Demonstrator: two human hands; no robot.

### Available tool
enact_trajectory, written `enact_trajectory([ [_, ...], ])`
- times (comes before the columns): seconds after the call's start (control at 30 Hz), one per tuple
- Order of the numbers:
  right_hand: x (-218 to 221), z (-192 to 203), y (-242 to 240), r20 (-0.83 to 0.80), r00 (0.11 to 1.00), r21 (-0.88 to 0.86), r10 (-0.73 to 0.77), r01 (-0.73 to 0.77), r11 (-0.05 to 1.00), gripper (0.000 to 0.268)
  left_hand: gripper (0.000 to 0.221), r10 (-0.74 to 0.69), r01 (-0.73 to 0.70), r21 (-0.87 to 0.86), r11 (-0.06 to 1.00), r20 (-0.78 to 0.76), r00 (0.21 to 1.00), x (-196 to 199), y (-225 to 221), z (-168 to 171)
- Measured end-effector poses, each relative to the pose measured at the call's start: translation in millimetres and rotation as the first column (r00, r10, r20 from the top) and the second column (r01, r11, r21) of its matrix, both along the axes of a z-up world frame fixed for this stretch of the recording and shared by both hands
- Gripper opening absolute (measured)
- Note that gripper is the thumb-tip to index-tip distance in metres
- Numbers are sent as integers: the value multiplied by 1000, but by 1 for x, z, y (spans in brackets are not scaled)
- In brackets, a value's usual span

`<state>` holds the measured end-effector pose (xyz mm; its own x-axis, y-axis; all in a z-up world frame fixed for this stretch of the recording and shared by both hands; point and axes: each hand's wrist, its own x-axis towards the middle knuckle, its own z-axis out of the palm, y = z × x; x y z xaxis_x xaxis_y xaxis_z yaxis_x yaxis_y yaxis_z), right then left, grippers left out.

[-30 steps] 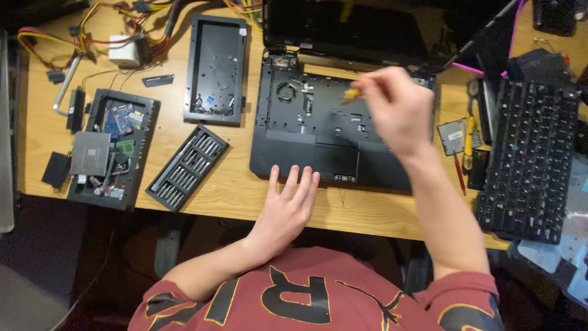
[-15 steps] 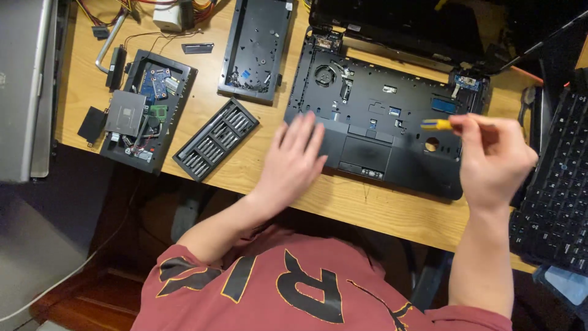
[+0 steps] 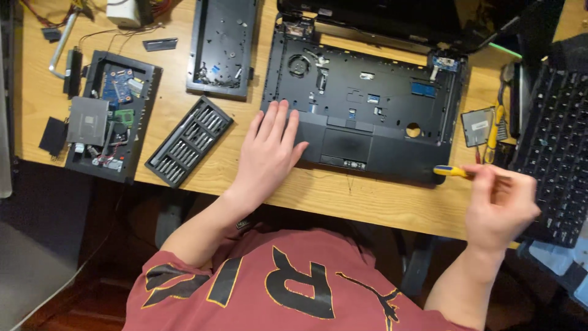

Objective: The person fits a plastic bezel onto a laptop chassis, presses it into place, and secures it with a screwdriver. They then disconnect a cable from a circuit board and remove the bezel again.

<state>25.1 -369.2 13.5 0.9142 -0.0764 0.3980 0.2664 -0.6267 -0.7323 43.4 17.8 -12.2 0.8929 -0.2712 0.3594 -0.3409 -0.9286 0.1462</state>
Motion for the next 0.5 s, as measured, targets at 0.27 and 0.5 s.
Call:
enact_trajectory([
  [0.27, -9, 0, -24, 70, 992, 179, -103, 89, 980, 8, 56, 2, -2, 5, 1000, -3, 1000, -1, -1, 2],
  [0.5, 12, 2, -3, 106, 993, 255, -58, 29, 966, 10, 54, -2, 3, 14, 1000, -6, 1000, 1, -2, 3],
])
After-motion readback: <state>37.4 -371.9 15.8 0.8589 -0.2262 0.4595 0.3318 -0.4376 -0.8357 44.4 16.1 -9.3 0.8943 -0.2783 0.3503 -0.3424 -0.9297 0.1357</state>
